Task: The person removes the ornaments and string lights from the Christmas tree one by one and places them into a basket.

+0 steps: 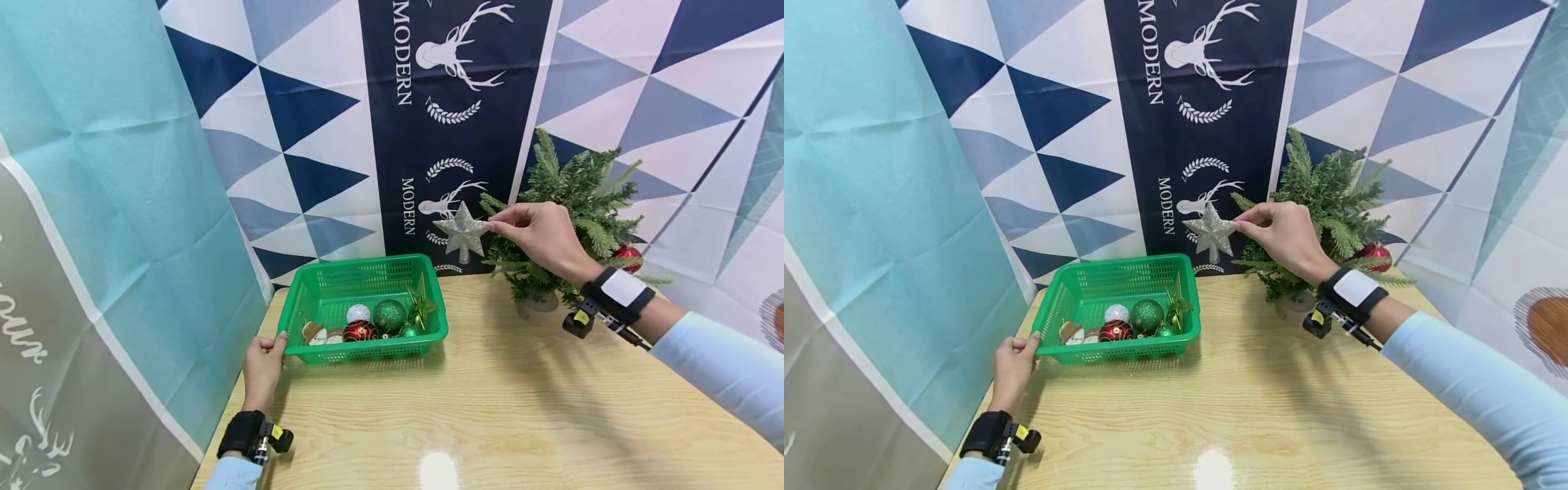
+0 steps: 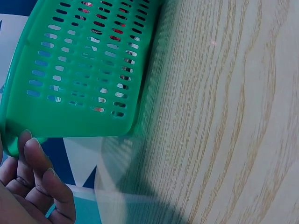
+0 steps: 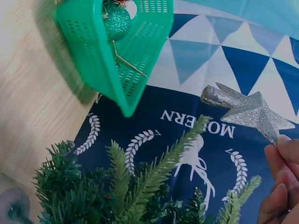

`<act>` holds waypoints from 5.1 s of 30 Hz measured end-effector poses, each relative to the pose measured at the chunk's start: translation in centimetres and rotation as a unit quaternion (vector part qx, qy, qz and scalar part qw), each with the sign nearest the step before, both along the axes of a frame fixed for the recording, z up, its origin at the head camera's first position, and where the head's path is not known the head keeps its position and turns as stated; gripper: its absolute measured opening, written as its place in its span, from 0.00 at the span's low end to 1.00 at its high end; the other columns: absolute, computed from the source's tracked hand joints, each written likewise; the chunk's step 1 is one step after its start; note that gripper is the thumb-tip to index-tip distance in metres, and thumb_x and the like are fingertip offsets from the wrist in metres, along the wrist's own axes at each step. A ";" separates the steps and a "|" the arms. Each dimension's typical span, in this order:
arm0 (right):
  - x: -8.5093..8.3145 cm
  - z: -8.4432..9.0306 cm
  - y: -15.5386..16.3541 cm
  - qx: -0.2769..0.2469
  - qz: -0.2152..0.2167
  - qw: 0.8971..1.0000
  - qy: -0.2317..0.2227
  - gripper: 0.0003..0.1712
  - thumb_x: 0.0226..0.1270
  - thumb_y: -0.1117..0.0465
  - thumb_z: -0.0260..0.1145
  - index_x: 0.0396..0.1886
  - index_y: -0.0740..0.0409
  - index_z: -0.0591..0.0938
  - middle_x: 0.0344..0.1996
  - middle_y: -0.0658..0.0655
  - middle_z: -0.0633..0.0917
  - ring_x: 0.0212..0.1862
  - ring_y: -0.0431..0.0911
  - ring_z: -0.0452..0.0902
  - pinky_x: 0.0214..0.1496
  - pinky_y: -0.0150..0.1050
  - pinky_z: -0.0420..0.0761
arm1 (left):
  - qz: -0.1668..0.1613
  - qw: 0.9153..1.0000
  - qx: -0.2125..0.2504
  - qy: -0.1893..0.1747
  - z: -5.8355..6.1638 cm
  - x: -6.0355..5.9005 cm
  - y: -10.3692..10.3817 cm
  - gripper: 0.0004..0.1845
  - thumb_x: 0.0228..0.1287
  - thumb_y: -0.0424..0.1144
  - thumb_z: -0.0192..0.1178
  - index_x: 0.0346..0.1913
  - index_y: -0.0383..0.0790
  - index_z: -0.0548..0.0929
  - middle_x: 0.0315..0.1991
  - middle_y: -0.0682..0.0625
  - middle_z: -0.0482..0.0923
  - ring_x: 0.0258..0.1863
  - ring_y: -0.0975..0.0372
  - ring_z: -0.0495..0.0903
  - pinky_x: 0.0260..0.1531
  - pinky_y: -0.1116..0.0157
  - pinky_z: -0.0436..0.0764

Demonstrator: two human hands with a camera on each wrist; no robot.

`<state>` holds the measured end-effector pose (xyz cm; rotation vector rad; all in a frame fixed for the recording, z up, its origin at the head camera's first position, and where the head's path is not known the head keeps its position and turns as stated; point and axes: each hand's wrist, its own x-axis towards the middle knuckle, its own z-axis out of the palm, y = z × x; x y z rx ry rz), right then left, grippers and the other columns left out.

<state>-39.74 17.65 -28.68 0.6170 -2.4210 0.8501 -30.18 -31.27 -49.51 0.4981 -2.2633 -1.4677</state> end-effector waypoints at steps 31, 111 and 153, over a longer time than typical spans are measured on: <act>0.2 -3.5 -2.1 -0.002 0.035 0.999 -0.008 0.05 0.72 0.55 0.72 0.41 0.46 0.92 0.35 0.47 0.91 0.31 0.39 0.85 0.31 0.34 0.77 | -0.005 1.000 0.007 0.009 -0.2 0.1 0.0 0.18 0.79 0.50 0.57 0.40 0.37 0.72 0.27 0.47 0.74 0.28 0.46 0.80 0.26 0.62 0.76; 2.5 -12.1 -9.7 0.068 0.168 0.983 -0.022 0.02 0.67 0.65 0.75 0.37 0.54 0.92 0.29 0.44 0.87 0.23 0.34 0.67 0.26 0.31 0.67 | -0.006 1.000 0.017 0.010 0.0 0.1 -0.1 0.19 0.78 0.51 0.58 0.40 0.36 0.71 0.27 0.47 0.73 0.25 0.49 0.79 0.25 0.63 0.77; 3.4 -15.6 -11.7 0.087 0.172 0.980 -0.056 0.02 0.69 0.59 0.74 0.37 0.51 0.91 0.31 0.43 0.88 0.32 0.34 0.80 0.33 0.32 0.78 | -0.013 1.000 0.020 0.007 -0.3 0.0 -0.1 0.20 0.79 0.52 0.57 0.41 0.36 0.71 0.26 0.47 0.72 0.22 0.56 0.77 0.27 0.61 0.78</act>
